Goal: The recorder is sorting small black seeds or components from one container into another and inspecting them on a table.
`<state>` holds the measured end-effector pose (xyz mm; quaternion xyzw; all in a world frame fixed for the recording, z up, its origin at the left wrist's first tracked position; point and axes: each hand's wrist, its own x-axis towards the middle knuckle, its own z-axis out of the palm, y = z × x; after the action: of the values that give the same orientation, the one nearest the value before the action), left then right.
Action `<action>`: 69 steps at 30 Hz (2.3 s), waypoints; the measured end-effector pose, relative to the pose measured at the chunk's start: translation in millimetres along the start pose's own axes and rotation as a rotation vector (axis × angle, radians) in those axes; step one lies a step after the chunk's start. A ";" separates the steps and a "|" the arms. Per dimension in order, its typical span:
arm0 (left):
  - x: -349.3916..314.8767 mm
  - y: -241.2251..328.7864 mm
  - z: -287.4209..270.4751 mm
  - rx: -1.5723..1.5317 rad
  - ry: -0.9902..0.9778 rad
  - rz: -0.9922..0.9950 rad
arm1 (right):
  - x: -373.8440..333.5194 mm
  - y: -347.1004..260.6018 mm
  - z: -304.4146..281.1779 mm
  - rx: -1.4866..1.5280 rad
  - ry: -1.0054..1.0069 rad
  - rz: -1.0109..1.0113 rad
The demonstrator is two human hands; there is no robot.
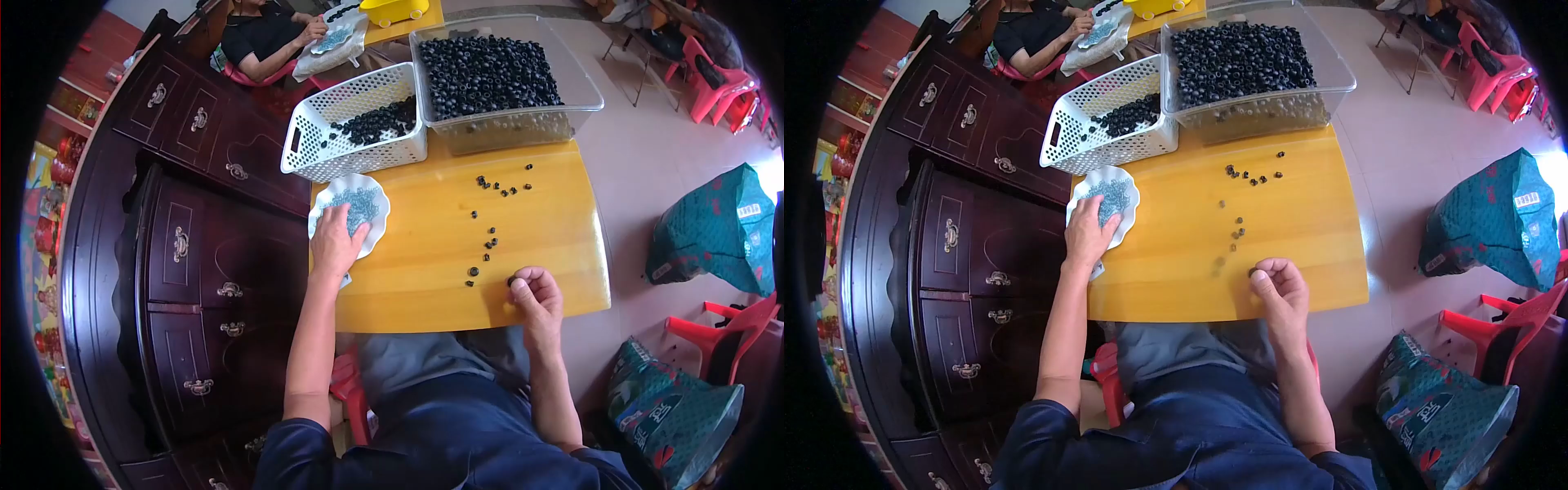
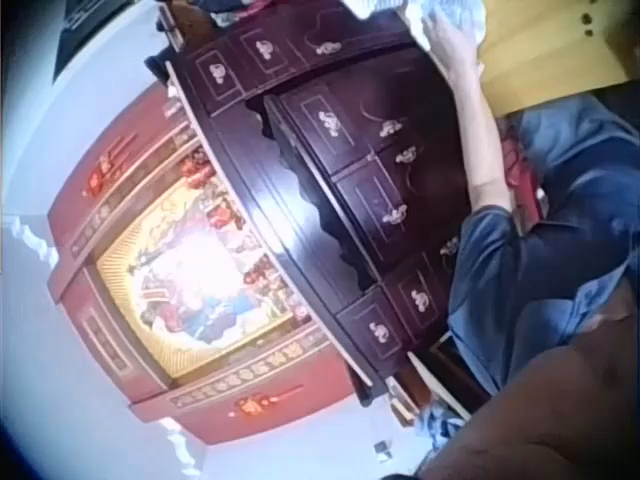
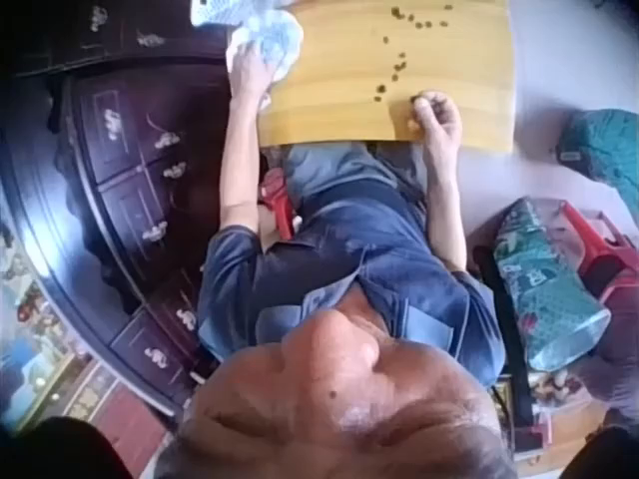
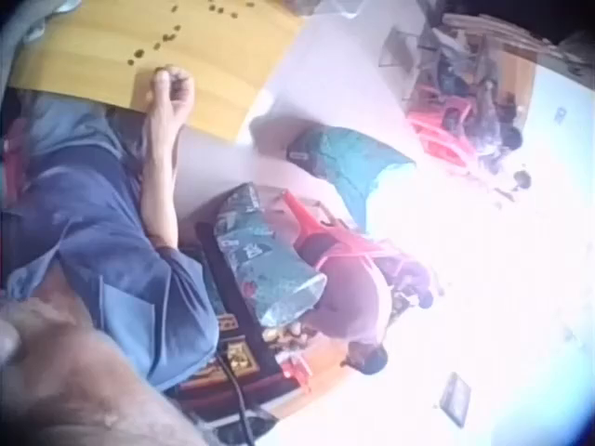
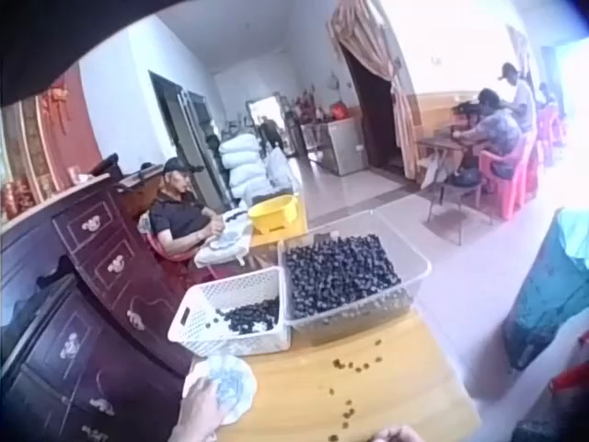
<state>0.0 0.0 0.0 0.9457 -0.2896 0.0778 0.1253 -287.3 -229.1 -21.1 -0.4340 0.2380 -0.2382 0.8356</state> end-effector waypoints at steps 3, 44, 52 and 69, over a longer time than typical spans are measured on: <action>4.2 4.8 2.8 0.065 0.017 0.011 | 0.6 -1.7 1.4 0.004 0.018 0.013; 30.8 170.8 28.2 -0.425 0.031 0.318 | -0.1 3.7 -4.2 0.024 0.020 0.054; 30.2 206.1 61.4 -0.273 -0.020 0.334 | -0.3 2.9 -5.6 0.049 0.044 0.080; 28.6 179.2 67.8 -0.571 0.094 0.468 | -0.7 -0.6 -0.8 0.064 0.031 0.095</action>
<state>-73.1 -177.7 -24.1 0.7763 -0.5022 0.0637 0.3758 -288.5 -229.4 -20.8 -0.3917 0.2635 -0.2124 0.8556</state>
